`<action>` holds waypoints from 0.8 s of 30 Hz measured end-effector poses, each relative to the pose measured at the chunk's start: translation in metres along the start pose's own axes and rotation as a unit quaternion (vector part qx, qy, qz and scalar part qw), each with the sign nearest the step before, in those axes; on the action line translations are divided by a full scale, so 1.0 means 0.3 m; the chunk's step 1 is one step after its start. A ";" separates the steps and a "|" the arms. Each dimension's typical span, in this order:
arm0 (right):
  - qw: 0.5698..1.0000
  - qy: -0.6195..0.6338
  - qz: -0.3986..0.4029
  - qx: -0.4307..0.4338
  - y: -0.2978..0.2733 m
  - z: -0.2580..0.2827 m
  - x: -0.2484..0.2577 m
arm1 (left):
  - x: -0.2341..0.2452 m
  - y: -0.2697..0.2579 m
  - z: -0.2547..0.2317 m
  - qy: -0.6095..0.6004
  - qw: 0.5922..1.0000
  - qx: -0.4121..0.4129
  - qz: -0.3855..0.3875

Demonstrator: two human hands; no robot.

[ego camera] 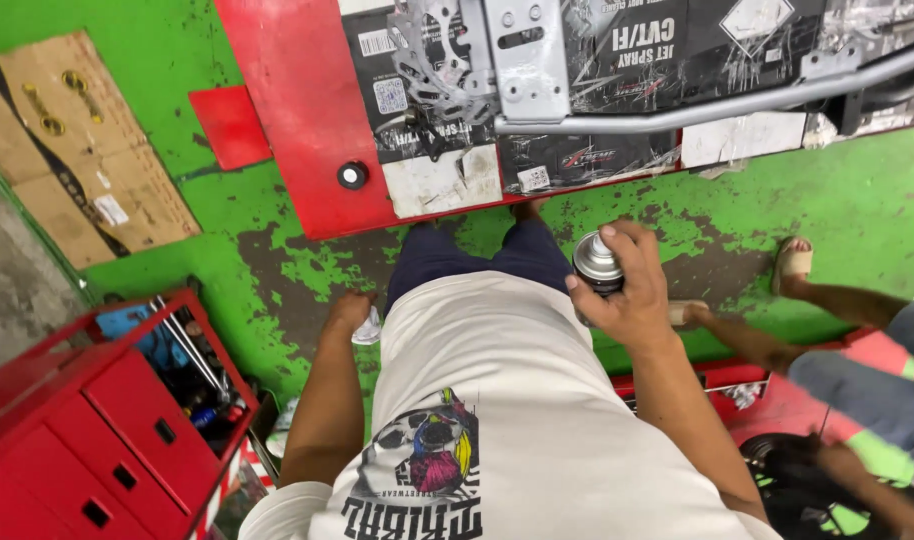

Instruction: The person is spray painting a motorcycle frame using a spray can in a workshop.

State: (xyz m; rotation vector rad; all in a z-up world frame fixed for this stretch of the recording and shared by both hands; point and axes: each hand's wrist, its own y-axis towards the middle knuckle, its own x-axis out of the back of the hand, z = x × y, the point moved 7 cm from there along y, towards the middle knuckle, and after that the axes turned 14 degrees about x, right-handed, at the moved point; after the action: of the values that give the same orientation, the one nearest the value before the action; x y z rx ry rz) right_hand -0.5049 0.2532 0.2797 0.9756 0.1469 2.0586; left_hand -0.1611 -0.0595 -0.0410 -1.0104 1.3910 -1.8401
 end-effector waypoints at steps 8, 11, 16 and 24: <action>0.996 -0.057 -0.051 -0.052 0.030 0.190 -0.177 | 0.246 0.113 0.203 -0.090 0.996 0.005 -0.027; 0.994 -0.072 -0.061 -0.058 0.037 0.228 -0.201 | 0.269 0.172 0.230 -0.084 0.996 -0.001 -0.027; 0.987 -0.123 -0.071 -0.077 0.024 0.269 -0.205 | 0.255 0.257 0.205 -0.048 0.998 -0.043 -0.015; 0.974 -0.169 -0.107 -0.102 0.048 0.348 -0.161 | 0.299 0.218 0.098 -0.013 0.997 -0.068 -0.036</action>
State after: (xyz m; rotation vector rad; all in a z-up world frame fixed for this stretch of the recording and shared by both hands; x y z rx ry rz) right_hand -0.4257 0.1849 0.3295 1.1122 -0.1307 1.6491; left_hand -0.1812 -0.1653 -0.0808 -1.1628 1.4974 -1.7961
